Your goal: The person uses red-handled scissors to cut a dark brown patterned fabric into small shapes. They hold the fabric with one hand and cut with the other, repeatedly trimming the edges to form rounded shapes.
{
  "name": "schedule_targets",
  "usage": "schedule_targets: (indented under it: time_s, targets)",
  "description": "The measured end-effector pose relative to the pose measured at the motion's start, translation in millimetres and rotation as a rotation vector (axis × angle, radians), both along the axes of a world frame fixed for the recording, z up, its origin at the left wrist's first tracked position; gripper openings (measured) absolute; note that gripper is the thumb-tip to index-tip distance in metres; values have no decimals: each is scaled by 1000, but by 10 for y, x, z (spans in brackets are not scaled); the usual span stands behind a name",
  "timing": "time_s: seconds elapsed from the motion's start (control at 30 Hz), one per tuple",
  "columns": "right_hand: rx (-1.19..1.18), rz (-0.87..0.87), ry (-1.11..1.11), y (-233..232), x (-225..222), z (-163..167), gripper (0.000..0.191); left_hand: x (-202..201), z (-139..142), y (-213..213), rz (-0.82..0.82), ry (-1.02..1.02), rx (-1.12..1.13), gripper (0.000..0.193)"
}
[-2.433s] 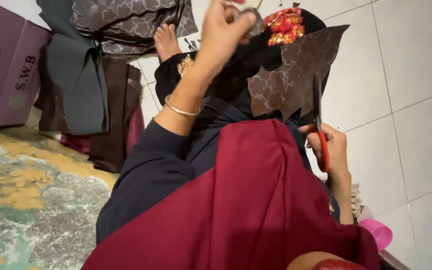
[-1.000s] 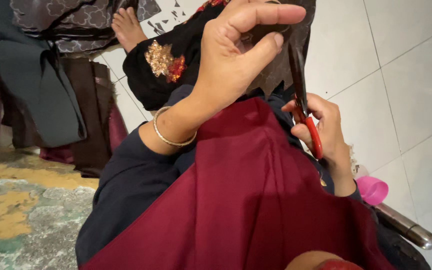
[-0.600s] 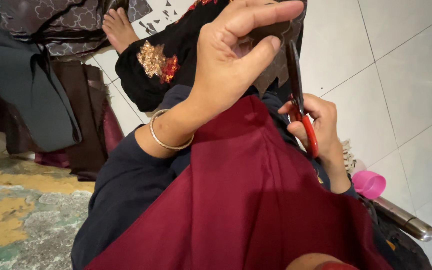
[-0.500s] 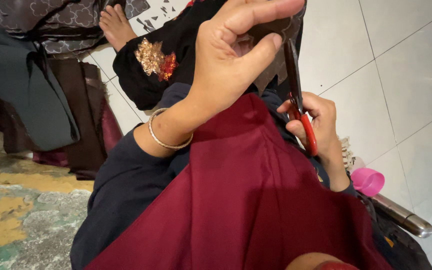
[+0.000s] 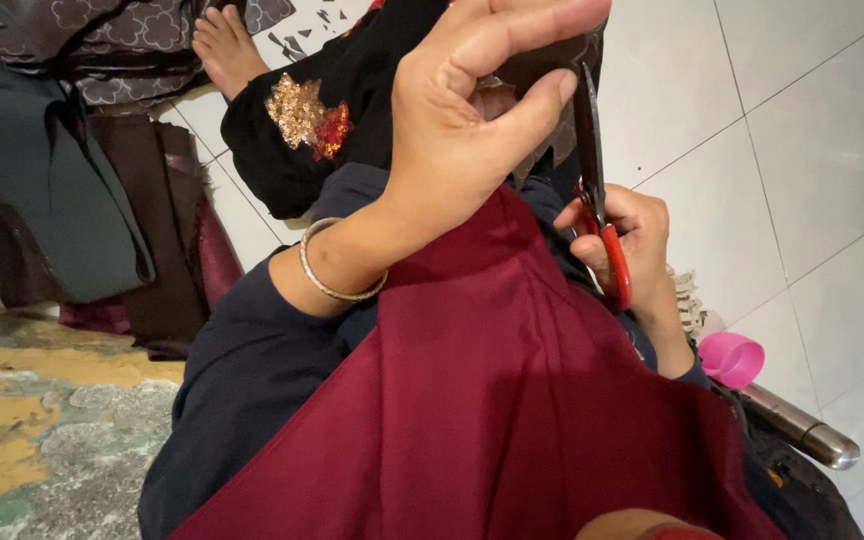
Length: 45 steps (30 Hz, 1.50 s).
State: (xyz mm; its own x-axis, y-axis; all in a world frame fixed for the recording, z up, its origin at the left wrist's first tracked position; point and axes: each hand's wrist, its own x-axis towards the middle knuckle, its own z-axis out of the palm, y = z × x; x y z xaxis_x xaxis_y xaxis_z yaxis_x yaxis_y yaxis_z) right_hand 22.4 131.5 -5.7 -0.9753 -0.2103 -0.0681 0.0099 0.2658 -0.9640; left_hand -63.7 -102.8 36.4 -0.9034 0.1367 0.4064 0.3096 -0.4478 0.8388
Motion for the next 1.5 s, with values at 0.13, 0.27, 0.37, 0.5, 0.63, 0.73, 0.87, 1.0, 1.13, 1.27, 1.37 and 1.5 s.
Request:
schedule_targets:
  time_s: [0.13, 0.27, 0.37, 0.5, 0.63, 0.73, 0.87, 1.0, 1.13, 1.27, 1.37, 1.5]
  targets:
    - [91, 31, 92, -10, -22, 8, 75, 28, 27, 4, -9, -24, -17, 30]
    - [141, 48, 142, -45, -35, -2, 76, 40, 39, 9, -14, -49, -9, 29]
    - [164, 60, 152, -68, -34, -5, 77, 40, 33, 1, -17, -61, 5, 29]
    - [178, 63, 197, -106, -47, -4, 76, 40, 18, 8, -17, -88, 34, 28]
    - [161, 67, 109, -61, -85, 65, 77, -7, 3, 52, -1, -58, 65, 28]
    - [82, 144, -30, 43, -144, 156, 84, -84, -4, 36, -15, -71, 57, 28]
    - [-35, 104, -70, 141, -142, 260, 89, -176, 34, -24, -33, -50, -14, 25]
    - [34, -3, -60, 277, -140, 386, 86, -239, 157, -77, -43, 0, -121, 25]
    - [224, 96, -8, 428, -242, 489, 77, -265, 305, -149, -139, -27, -173, 24]
    - [348, 131, 8, 494, -283, 587, 68, -291, 397, -200, -130, -21, -309, 11]
    - [391, 130, 14, 509, -296, 659, 64, -312, 433, -224, -91, 2, -367, 6]
    - [411, 125, 16, 518, -315, 722, 62, -343, 455, -219, -49, 61, -337, 14]
